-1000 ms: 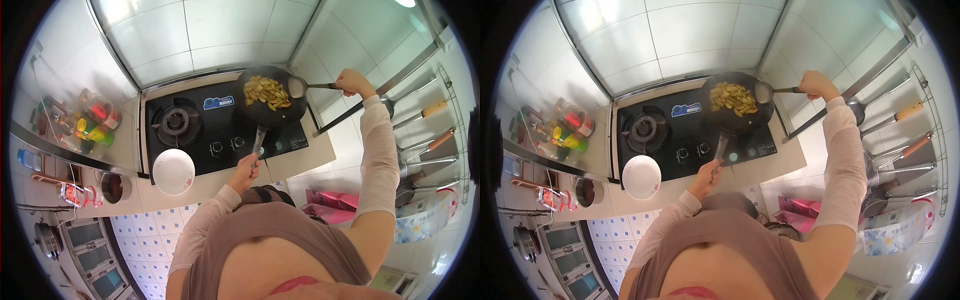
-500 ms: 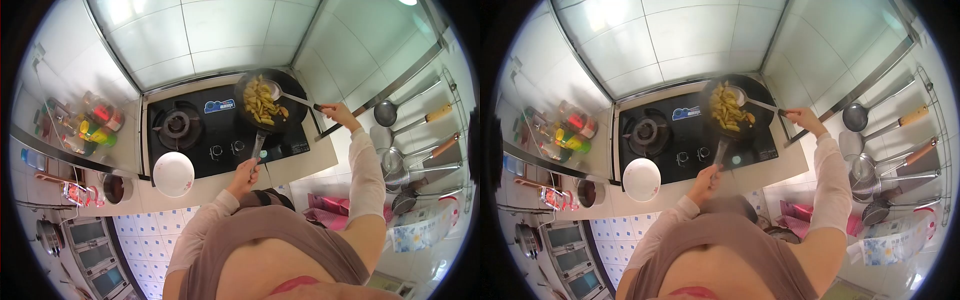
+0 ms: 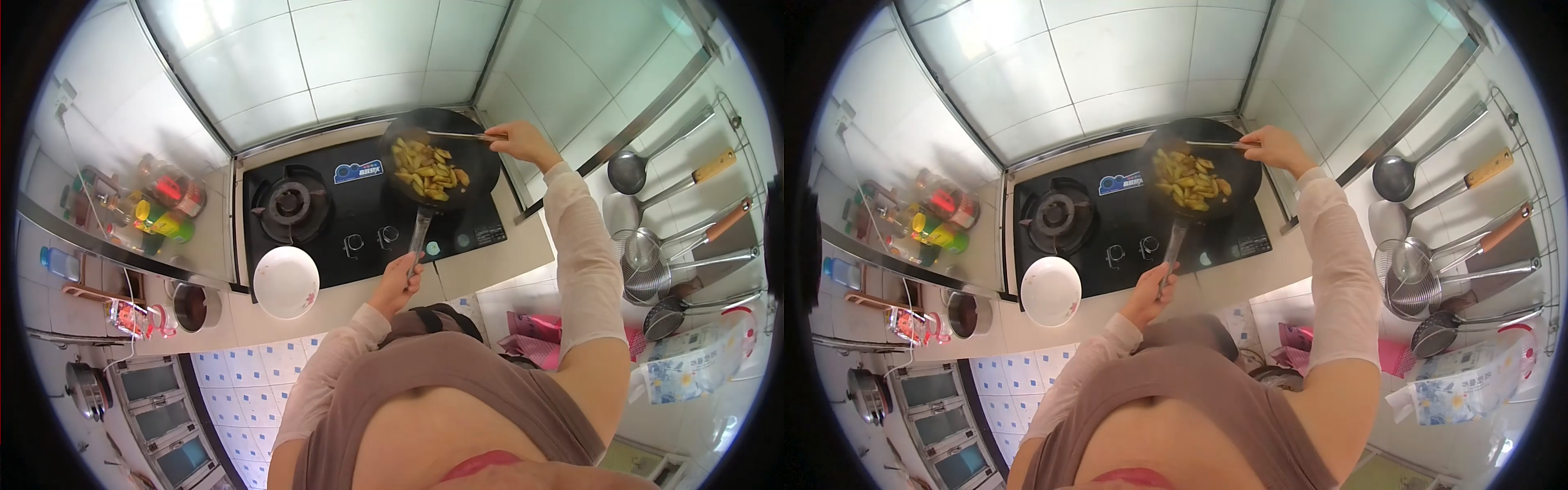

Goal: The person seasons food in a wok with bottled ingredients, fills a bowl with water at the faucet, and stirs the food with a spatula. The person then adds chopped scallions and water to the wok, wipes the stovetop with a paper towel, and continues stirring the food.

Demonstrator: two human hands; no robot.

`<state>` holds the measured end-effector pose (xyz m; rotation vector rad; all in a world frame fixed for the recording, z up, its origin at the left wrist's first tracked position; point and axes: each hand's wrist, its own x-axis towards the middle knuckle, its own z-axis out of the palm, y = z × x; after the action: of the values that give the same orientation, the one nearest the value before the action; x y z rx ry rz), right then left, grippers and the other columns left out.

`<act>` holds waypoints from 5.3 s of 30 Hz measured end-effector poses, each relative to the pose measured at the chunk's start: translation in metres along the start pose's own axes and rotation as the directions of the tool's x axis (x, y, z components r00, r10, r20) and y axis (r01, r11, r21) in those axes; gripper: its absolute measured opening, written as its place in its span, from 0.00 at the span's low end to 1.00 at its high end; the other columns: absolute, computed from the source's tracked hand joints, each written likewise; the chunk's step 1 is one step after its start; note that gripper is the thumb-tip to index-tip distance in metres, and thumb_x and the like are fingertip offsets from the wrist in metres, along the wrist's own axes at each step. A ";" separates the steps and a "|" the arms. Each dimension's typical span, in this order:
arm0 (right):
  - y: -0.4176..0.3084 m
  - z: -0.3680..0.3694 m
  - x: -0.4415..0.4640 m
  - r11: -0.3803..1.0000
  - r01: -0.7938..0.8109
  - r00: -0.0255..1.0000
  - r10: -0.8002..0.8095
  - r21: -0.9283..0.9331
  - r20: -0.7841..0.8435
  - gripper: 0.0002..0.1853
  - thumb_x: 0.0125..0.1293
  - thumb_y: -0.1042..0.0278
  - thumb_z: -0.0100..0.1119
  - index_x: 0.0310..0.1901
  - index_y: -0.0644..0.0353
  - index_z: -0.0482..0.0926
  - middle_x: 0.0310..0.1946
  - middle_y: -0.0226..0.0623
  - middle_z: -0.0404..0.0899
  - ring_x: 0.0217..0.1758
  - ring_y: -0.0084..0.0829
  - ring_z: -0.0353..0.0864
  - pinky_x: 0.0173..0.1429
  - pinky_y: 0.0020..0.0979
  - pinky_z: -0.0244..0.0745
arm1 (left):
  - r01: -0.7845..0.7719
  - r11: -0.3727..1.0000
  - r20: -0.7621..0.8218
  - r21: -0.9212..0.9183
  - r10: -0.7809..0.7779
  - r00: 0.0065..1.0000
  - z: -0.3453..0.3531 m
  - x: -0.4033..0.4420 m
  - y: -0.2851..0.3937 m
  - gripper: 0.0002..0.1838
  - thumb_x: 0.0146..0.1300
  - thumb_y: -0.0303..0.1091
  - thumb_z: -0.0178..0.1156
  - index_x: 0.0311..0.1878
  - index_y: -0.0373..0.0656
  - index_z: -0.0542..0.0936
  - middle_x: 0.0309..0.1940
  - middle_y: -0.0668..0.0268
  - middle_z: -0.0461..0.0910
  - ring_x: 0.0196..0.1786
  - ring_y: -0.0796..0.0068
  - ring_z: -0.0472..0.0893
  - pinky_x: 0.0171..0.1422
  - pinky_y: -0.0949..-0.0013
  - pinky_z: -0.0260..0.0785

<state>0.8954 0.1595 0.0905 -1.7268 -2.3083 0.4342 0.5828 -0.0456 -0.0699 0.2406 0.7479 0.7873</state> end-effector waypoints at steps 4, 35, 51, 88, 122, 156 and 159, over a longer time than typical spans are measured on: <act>-0.020 -0.025 -0.033 0.932 0.312 0.950 -0.312 -0.186 0.028 0.18 0.52 0.68 0.65 0.48 0.50 0.85 0.37 0.39 0.83 0.37 0.40 0.80 0.44 0.37 0.74 | 0.005 1.000 0.009 -0.010 -0.005 1.000 -0.002 0.002 -0.001 0.15 0.73 0.39 0.51 0.55 0.39 0.71 0.27 0.72 0.71 0.21 0.86 0.63 0.22 0.82 0.54; -0.064 0.125 -0.155 0.988 -0.123 0.959 0.094 -0.092 -0.268 0.29 0.59 0.71 0.61 0.64 0.41 0.71 0.45 0.42 0.75 0.44 0.45 0.80 0.45 0.42 0.76 | -0.486 0.797 -0.540 -0.359 0.247 0.805 -0.196 -0.069 -0.046 0.17 0.71 0.35 0.50 0.59 0.37 0.66 0.58 0.52 0.71 0.60 0.57 0.75 0.64 0.60 0.71; -0.324 0.178 -0.131 0.865 0.379 0.828 -0.160 0.327 -0.537 0.14 0.68 0.77 0.53 0.54 0.64 0.77 0.45 0.39 0.80 0.39 0.28 0.81 0.45 0.27 0.76 | -0.633 0.736 -0.424 -0.240 0.507 0.751 -0.261 -0.237 -0.026 0.28 0.63 0.21 0.44 0.68 0.40 0.60 0.60 0.53 0.72 0.57 0.58 0.80 0.57 0.58 0.78; -1.577 0.698 -0.392 0.031 0.126 -0.280 -0.958 0.992 0.065 0.12 0.73 0.69 0.49 0.47 0.64 0.81 0.35 0.36 0.82 0.31 0.23 0.80 0.39 0.25 0.77 | -0.770 -0.113 -0.745 0.628 0.200 -0.637 -0.737 -1.229 0.032 0.20 0.65 0.31 0.49 0.60 0.39 0.68 0.49 0.59 0.78 0.47 0.67 0.83 0.45 0.70 0.81; -2.224 0.838 -0.409 0.271 -0.205 0.201 -0.929 0.941 0.311 0.09 0.62 0.66 0.55 0.32 0.63 0.78 0.26 0.31 0.75 0.23 0.20 0.66 0.27 0.23 0.62 | -0.822 0.035 -0.685 0.568 0.574 -0.449 -1.018 -1.673 0.227 0.22 0.71 0.38 0.45 0.62 0.33 0.67 0.54 0.57 0.77 0.53 0.67 0.81 0.55 0.69 0.78; -2.226 0.835 -0.390 0.235 0.036 0.006 -0.972 0.971 0.235 0.29 0.62 0.69 0.55 0.65 0.72 0.67 0.33 0.31 0.78 0.28 0.18 0.68 0.34 0.21 0.66 | -0.833 0.054 -0.713 0.550 0.549 -0.436 -1.032 -1.656 0.228 0.20 0.71 0.35 0.46 0.61 0.35 0.68 0.50 0.58 0.79 0.48 0.71 0.83 0.47 0.75 0.82; -2.225 0.834 -0.391 0.220 0.041 0.016 -0.975 0.975 0.220 0.31 0.62 0.68 0.55 0.65 0.74 0.65 0.33 0.31 0.77 0.28 0.19 0.68 0.34 0.21 0.66 | -0.834 0.055 -0.712 0.549 0.553 -0.433 -1.034 -1.655 0.226 0.20 0.71 0.35 0.45 0.61 0.35 0.68 0.50 0.59 0.80 0.48 0.72 0.83 0.47 0.75 0.81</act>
<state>-1.2739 -0.8850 0.1272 0.4803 -2.2739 2.2258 -1.0299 -1.1471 0.1447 -0.0315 1.5200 2.7054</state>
